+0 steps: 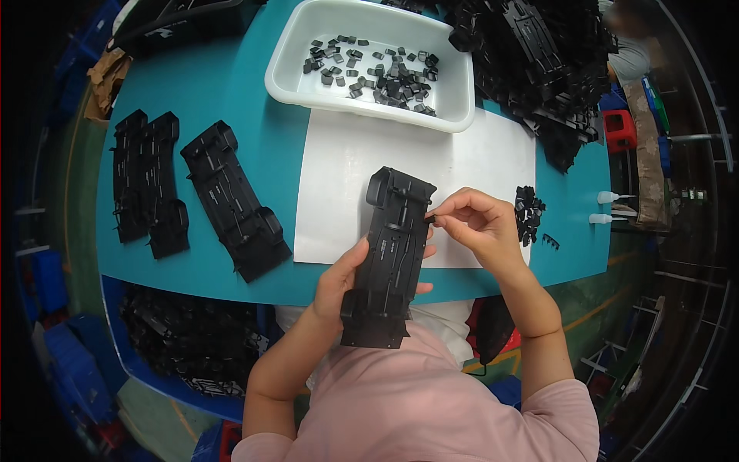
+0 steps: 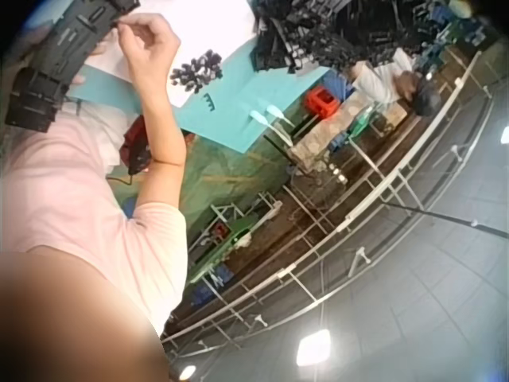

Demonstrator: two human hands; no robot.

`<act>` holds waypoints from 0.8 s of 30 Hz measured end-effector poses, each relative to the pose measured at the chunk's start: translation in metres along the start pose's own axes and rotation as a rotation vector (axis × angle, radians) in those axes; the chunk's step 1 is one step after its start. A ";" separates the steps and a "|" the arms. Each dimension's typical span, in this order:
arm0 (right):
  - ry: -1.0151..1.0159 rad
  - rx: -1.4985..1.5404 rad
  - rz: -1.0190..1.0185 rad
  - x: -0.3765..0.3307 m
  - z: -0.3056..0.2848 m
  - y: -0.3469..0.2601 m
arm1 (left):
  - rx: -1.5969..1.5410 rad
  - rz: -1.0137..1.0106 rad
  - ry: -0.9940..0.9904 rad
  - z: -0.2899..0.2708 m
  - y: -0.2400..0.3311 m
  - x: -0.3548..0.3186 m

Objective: The person assembles a toy car chassis by hand, inserting plastic gears and plastic pins from a parts tray into the chassis.

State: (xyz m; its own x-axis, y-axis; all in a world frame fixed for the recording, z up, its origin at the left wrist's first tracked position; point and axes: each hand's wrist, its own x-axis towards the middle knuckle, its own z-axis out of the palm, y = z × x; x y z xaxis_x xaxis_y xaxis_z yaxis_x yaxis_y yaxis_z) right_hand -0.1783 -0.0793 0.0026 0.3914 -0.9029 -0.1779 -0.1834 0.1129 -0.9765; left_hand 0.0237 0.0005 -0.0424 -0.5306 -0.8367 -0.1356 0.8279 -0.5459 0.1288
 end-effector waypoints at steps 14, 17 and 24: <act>0.008 -0.024 -0.044 0.000 0.001 0.005 | -0.025 -0.008 0.021 0.002 0.001 0.000; 0.010 -0.073 -0.077 0.000 0.001 0.006 | -0.029 -0.010 0.020 0.002 0.001 0.000; -0.013 -0.284 -0.192 -0.002 0.002 0.002 | -0.062 -0.017 0.024 -0.001 -0.001 -0.001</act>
State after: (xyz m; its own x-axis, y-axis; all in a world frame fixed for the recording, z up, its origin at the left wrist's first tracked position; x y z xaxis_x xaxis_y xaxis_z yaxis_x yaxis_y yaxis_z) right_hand -0.1774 -0.0769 0.0009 0.4538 -0.8911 0.0023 -0.3487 -0.1800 -0.9198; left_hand 0.0239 0.0018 -0.0432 -0.5410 -0.8255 -0.1608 0.8287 -0.5558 0.0655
